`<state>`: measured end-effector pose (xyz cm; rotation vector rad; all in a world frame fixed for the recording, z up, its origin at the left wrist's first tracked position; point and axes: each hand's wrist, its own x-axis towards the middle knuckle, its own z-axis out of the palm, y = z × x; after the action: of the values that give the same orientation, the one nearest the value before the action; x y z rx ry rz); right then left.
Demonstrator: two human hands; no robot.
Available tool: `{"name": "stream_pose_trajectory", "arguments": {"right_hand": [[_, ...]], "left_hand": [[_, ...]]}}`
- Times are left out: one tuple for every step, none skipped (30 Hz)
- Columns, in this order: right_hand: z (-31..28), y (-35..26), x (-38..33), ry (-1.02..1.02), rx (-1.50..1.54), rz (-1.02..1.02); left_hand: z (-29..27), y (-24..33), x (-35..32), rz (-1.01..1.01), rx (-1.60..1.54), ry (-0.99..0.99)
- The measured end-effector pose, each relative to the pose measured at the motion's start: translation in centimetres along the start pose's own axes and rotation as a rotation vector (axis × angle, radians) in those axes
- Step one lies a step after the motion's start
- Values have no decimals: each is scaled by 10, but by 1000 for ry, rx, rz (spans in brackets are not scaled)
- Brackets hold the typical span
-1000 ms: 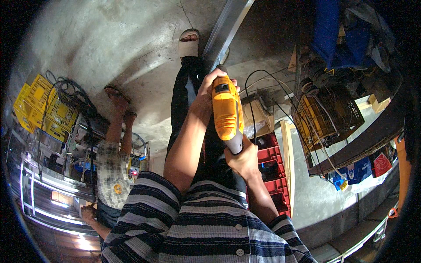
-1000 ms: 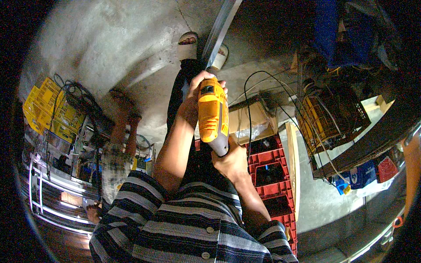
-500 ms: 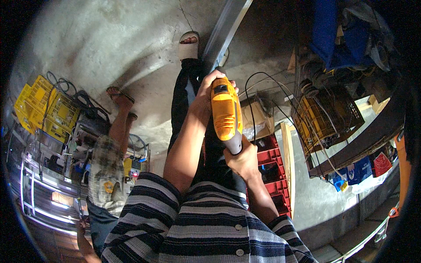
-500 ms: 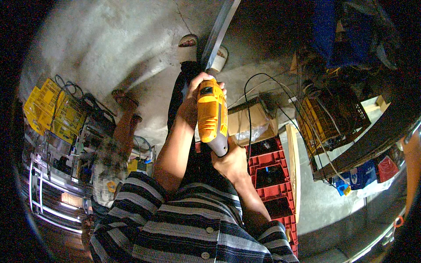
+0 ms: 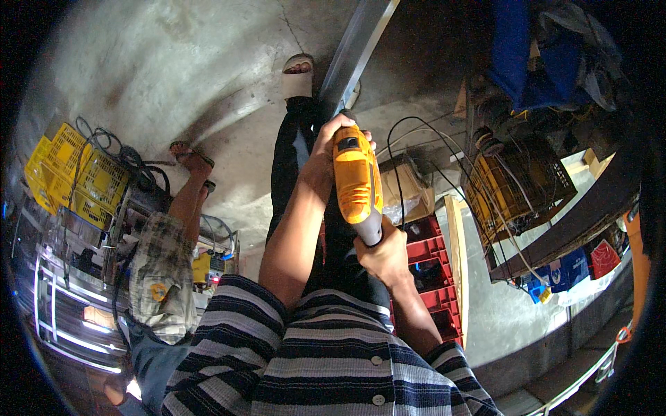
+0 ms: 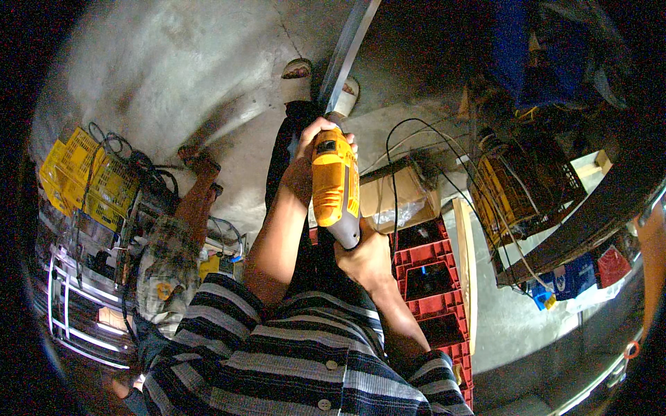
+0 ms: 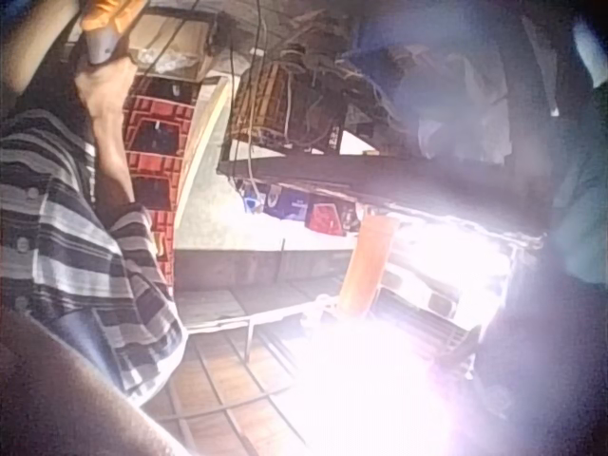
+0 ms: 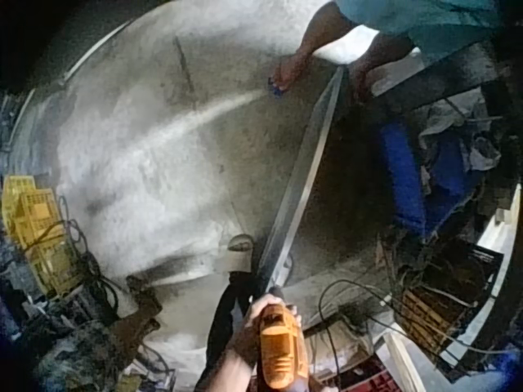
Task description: The person uses a corded drill to make holes in a long metal sheet on the floor, then lifts and repositions the sheet to drill additional holes. The person carries the sheet to a stainless steel table and places it on top.
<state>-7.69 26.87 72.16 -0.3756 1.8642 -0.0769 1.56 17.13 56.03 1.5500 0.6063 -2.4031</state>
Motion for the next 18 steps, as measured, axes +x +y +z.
{"name": "stream_pose_trajectory", "arguments": {"right_hand": [[0, -1, 0, -2, -5, 11], [0, -2, 0, -5, -9, 23], [0, -3, 0, -7, -13, 35], [0, -3, 0, -5, -5, 25], [1, -2, 0, -2, 3, 16], [1, -1, 0, 0, 12, 6], [1, -1, 0, 1, 13, 10], [2, 0, 0, 2, 14, 15], [3, 0, -1, 4, 15, 18], [4, 0, 0, 7, 19, 14], [5, 1, 0, 11, 22, 10], [7, 1, 0, 15, 26, 6], [6, 1, 0, 20, 31, 4], [6, -1, -1, 25, 36, 3], [6, -2, -2, 29, 41, 3], [6, -2, -2, 30, 51, 3], [7, -2, -2, 31, 61, 3], [7, -1, -2, 31, 71, 4]], "left_hand": [[-2, 1, 3, -26, -8, 1], [-5, 1, 6, -52, -15, 2], [-6, 1, 9, -55, -19, -10], [-6, 1, 11, -59, -22, -22], [-6, 1, 11, -62, -26, -34], [-6, 0, 11, -55, -28, -13], [-2, 1, 9, -48, -28, 7], [1, 1, 8, -41, -28, 27], [2, 3, 8, -93, -41, 33], [2, 8, 10, -147, -55, 43], [3, 11, 12, -202, -69, 52], [4, 12, 13, -202, -61, 63], [6, 13, 12, -199, -52, 71], [7, 13, 12, -196, -42, 79], [7, 14, 13, -205, -34, 85], [6, 14, 14, -213, -26, 92], [5, 15, 15, -221, -18, 99], [4, 13, 15, -190, -24, 82]]}}
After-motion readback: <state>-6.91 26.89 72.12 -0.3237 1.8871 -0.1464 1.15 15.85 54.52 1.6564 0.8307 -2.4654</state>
